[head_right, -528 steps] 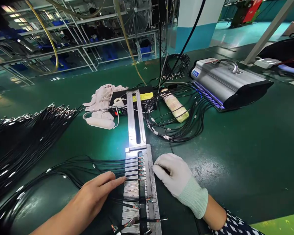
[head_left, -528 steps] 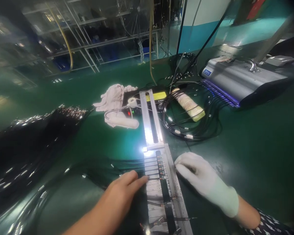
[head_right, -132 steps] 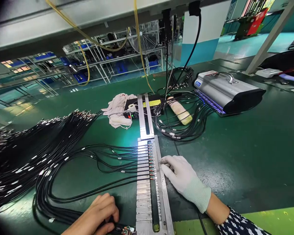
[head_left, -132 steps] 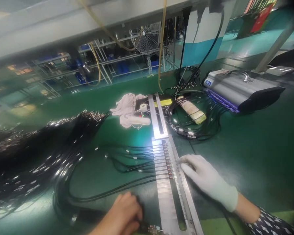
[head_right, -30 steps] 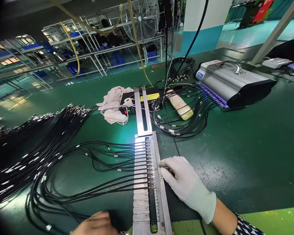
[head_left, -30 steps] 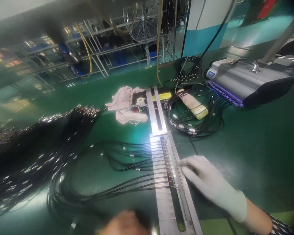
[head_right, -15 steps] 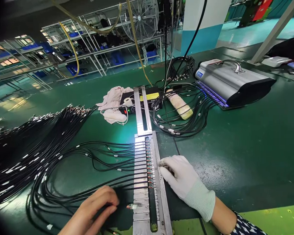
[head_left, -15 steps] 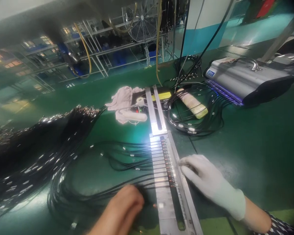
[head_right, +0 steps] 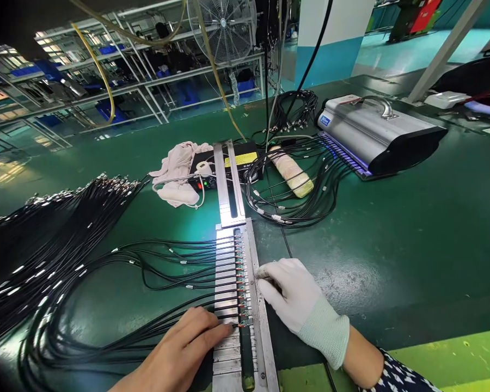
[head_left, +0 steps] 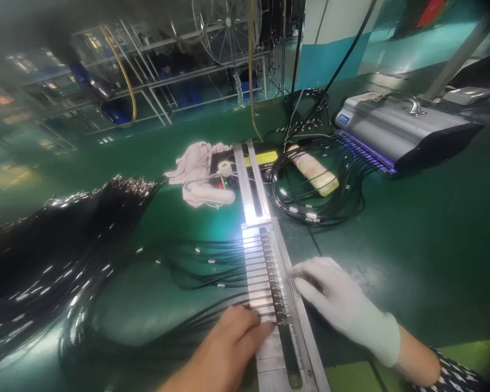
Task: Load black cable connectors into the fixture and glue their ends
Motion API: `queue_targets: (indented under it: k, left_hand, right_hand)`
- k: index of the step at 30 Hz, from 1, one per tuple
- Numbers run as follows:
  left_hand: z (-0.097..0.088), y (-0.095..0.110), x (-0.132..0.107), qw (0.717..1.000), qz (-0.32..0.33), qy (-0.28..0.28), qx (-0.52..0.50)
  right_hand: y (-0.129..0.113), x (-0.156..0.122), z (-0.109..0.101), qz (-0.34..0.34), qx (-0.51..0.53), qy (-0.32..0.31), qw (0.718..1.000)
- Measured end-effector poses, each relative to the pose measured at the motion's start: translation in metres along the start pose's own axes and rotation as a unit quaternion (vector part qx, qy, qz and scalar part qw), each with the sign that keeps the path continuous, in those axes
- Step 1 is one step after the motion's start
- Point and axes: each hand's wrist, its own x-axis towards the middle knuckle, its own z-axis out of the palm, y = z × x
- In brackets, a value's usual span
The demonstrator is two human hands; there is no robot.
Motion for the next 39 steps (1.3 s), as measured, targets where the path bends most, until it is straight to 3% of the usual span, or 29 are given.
queue_targets:
  k: [5, 13, 19, 22, 25, 28, 32, 36, 39]
  left_hand:
    - [-0.002, -0.002, 0.0, 0.999, -0.005, -0.034, -0.001]
    - [0.002, -0.008, -0.007, 0.999, 0.028, -0.043, -0.008]
    - [0.032, -0.01, -0.025, 0.996, -0.048, 0.057, 0.049]
    - [0.041, -0.01, -0.034, 0.993, -0.027, 0.05, 0.099]
    - [0.028, -0.005, -0.026, 0.997, -0.036, 0.025, 0.062]
    - [-0.001, -0.001, -0.02, 0.992, -0.106, 0.013, -0.062]
    - [-0.031, -0.005, -0.042, 0.977, -0.181, 0.045, -0.102]
    - [-0.027, -0.012, -0.072, 0.984, -0.179, 0.002, -0.022]
    - [-0.026, -0.014, -0.084, 0.985, -0.168, 0.027, 0.01]
  right_hand:
    - [-0.001, -0.001, -0.001, -0.004, 0.005, 0.006, 1.0]
    - [0.001, -0.001, 0.0, -0.02, 0.012, 0.017, 1.0]
    - [-0.002, 0.0, -0.001, -0.001, 0.002, -0.002, 1.0]
    - [-0.002, 0.003, -0.001, 0.01, -0.004, -0.013, 1.0]
    - [-0.001, 0.004, -0.001, 0.015, -0.016, -0.012, 1.0]
    - [0.0, 0.0, 0.0, 0.018, -0.021, -0.013, 1.0]
    - [0.002, -0.008, 0.0, 0.018, -0.021, -0.014, 1.0]
    - [0.002, -0.01, 0.001, 0.016, -0.022, -0.017, 0.999]
    - [0.003, -0.009, 0.002, 0.016, -0.025, -0.014, 0.999]
